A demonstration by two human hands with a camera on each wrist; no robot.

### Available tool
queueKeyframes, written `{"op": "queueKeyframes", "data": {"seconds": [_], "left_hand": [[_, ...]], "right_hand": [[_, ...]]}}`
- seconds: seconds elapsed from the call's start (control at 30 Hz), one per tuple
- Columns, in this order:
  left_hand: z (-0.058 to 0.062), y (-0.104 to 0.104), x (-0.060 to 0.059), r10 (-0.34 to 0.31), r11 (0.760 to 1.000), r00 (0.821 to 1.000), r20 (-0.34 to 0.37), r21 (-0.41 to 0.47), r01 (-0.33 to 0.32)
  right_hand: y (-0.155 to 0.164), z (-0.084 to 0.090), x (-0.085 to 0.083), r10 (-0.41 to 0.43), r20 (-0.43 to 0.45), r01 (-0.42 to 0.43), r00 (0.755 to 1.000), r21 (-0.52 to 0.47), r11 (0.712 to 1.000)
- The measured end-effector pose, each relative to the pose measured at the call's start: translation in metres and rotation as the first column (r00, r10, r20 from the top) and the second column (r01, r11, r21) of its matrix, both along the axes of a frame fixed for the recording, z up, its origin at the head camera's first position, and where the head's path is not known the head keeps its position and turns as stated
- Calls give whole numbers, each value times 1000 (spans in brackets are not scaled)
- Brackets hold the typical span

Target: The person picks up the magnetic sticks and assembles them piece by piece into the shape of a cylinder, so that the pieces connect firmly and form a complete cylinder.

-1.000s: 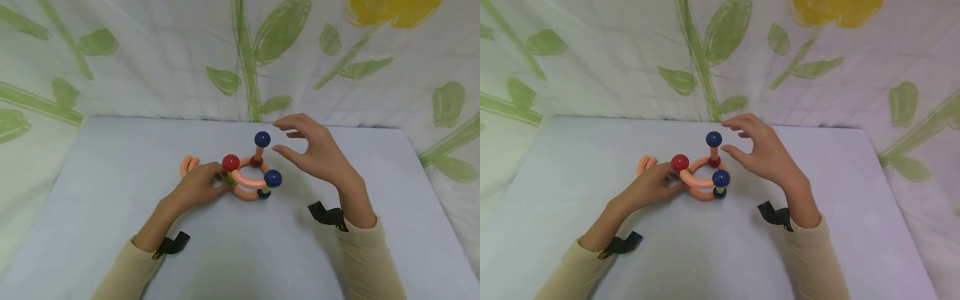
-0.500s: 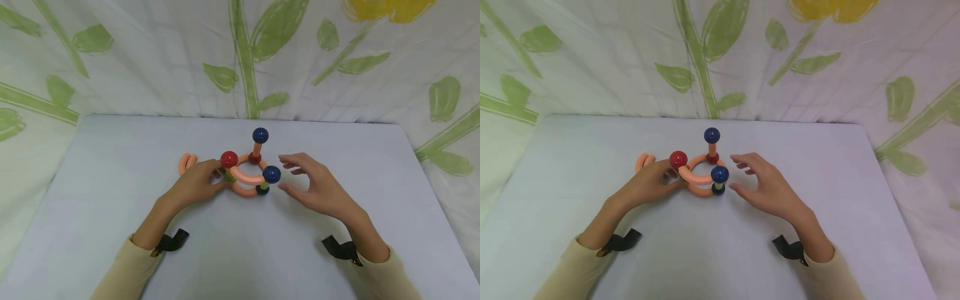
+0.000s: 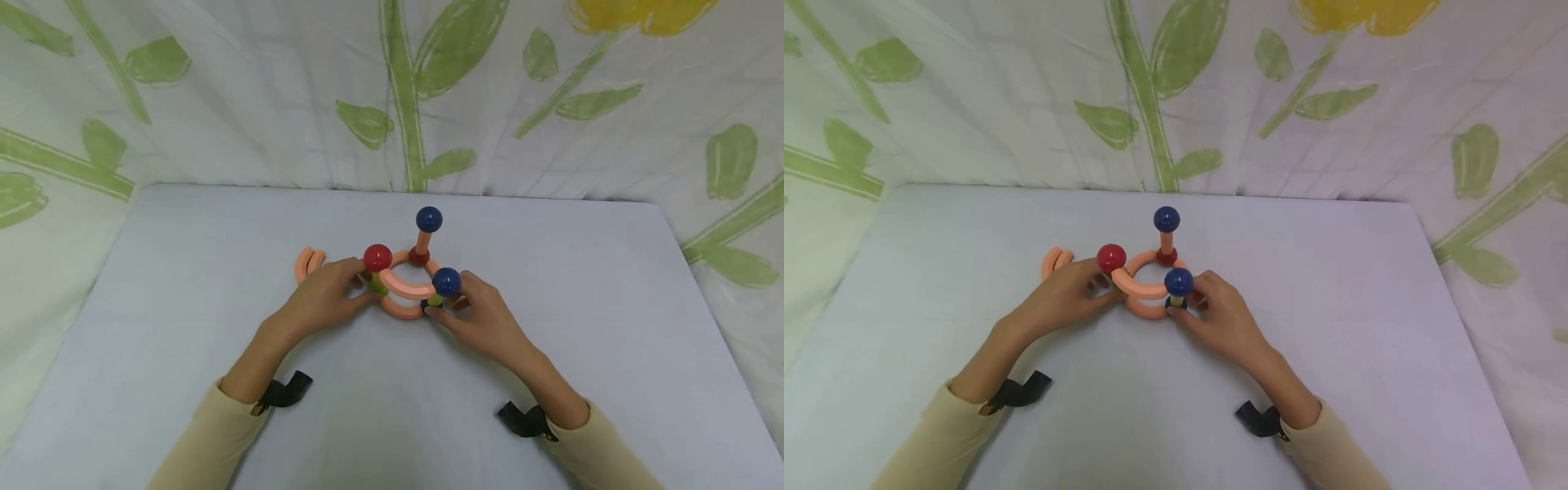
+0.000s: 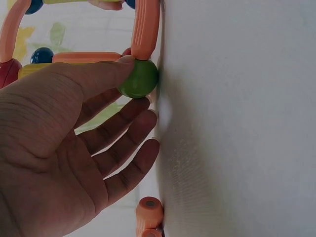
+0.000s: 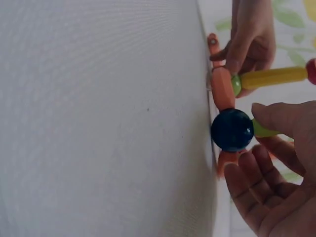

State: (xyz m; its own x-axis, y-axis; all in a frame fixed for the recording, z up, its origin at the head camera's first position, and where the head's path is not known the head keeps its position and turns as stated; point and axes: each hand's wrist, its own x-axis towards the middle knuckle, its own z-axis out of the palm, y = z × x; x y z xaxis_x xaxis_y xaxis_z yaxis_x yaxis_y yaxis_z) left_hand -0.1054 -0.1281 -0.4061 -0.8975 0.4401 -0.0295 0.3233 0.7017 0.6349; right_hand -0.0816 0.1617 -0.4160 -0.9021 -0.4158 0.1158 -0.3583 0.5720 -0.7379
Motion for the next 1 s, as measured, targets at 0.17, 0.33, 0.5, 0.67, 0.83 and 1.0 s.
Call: {"op": "queueKeyframes", "data": {"seconds": [0.17,0.33,0.5,0.67,0.83,1.0], "left_hand": [[0,2,0,-4,1000,1000,-3,-25,4],[0,3,1,-20,1000,1000,0,-23,21],[0,3,3,-38,999,999,-10,-17,38],[2,5,3,-50,999,999,-20,-22,49],[3,4,4,-56,998,998,-18,-24,56],[4,2,6,-93,995,996,-14,-25,92]], "right_hand": [[-1,0,-1,-12,-7,12,1000,12,1000],[0,0,-3,-18,-8,19,1000,33,999],[3,-1,-6,-19,-24,20,1000,29,999],[5,1,-8,-19,-24,19,1000,16,1000],[5,2,-10,-17,-17,17,1000,21,1000],[6,0,-9,-22,3,22,1000,15,1000]]}}
